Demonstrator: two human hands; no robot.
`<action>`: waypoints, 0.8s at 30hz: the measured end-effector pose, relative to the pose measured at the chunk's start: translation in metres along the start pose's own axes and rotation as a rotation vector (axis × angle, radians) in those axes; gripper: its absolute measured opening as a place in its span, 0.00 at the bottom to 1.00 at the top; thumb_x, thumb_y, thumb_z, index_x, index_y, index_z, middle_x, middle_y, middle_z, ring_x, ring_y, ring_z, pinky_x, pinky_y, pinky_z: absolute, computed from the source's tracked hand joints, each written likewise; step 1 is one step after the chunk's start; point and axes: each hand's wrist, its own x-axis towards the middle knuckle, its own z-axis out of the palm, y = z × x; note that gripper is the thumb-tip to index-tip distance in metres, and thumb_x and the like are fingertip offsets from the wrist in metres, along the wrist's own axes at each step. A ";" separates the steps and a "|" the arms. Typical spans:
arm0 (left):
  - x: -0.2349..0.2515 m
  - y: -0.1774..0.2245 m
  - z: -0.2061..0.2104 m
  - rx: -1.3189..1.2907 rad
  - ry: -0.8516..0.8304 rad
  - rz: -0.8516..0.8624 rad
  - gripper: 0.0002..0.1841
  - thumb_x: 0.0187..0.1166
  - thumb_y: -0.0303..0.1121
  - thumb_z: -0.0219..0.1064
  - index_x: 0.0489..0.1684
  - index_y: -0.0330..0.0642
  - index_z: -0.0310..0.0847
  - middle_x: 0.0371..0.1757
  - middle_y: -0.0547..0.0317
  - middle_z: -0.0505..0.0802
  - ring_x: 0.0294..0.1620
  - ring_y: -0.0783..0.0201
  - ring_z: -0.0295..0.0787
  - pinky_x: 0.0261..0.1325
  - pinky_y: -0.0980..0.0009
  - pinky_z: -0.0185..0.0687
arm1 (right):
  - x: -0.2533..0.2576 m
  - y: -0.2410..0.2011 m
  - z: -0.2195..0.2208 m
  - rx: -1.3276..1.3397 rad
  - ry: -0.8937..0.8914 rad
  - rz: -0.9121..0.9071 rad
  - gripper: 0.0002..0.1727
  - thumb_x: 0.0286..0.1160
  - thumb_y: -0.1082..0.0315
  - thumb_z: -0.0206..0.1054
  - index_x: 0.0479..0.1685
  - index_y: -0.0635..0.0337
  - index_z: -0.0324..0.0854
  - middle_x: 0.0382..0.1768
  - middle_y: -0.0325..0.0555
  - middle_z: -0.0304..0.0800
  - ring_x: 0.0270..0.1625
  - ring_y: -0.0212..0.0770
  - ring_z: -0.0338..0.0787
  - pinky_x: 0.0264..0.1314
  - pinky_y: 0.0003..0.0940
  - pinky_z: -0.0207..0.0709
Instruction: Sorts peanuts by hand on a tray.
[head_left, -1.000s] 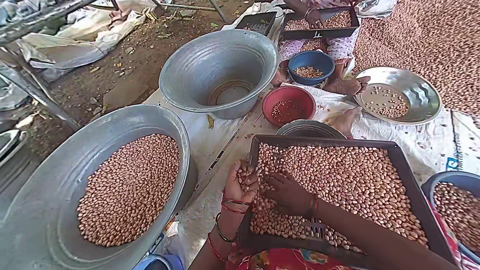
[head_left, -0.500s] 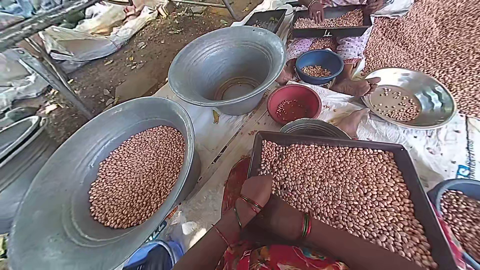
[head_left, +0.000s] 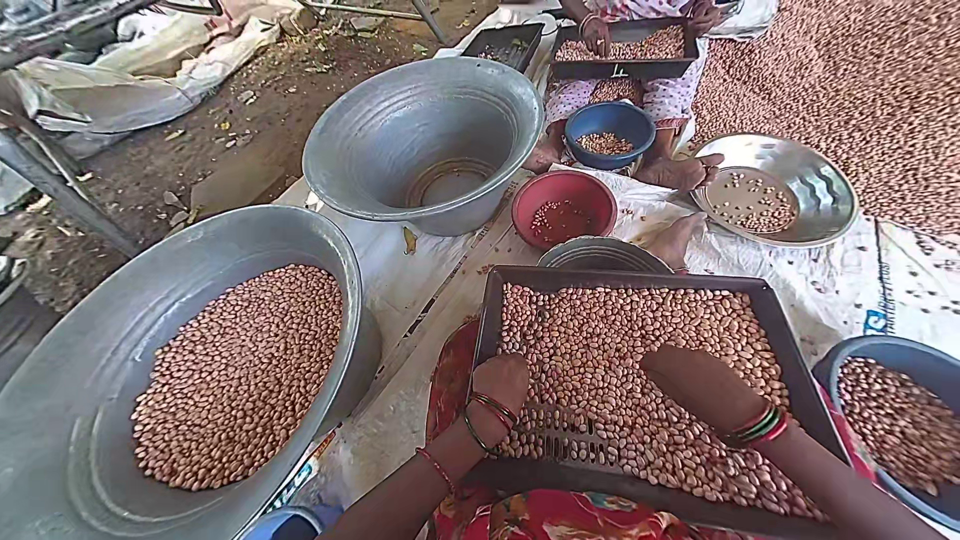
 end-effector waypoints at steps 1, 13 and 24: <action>0.000 0.000 0.000 0.008 -0.005 -0.003 0.19 0.91 0.23 0.43 0.73 0.28 0.73 0.68 0.36 0.87 0.71 0.40 0.85 0.65 0.47 0.81 | 0.003 0.002 0.003 0.057 0.096 -0.051 0.18 0.90 0.69 0.54 0.63 0.68 0.86 0.57 0.71 0.90 0.60 0.73 0.90 0.59 0.68 0.78; 0.006 -0.032 0.009 -1.409 0.259 0.458 0.07 0.87 0.24 0.53 0.45 0.37 0.78 0.15 0.75 0.75 0.12 0.83 0.66 0.18 0.87 0.64 | 0.070 -0.105 0.127 -0.072 0.642 -1.158 0.10 0.76 0.70 0.68 0.48 0.49 0.93 0.54 0.51 0.95 0.64 0.57 0.92 0.67 0.57 0.82; 0.011 -0.038 0.045 -2.072 -0.010 0.591 0.20 0.82 0.30 0.39 0.29 0.59 0.78 0.12 0.79 0.79 0.08 0.86 0.68 0.12 0.89 0.61 | 0.082 0.001 0.043 -0.003 0.578 -0.170 0.15 0.81 0.74 0.59 0.55 0.71 0.89 0.66 0.74 0.85 0.76 0.77 0.78 0.76 0.76 0.64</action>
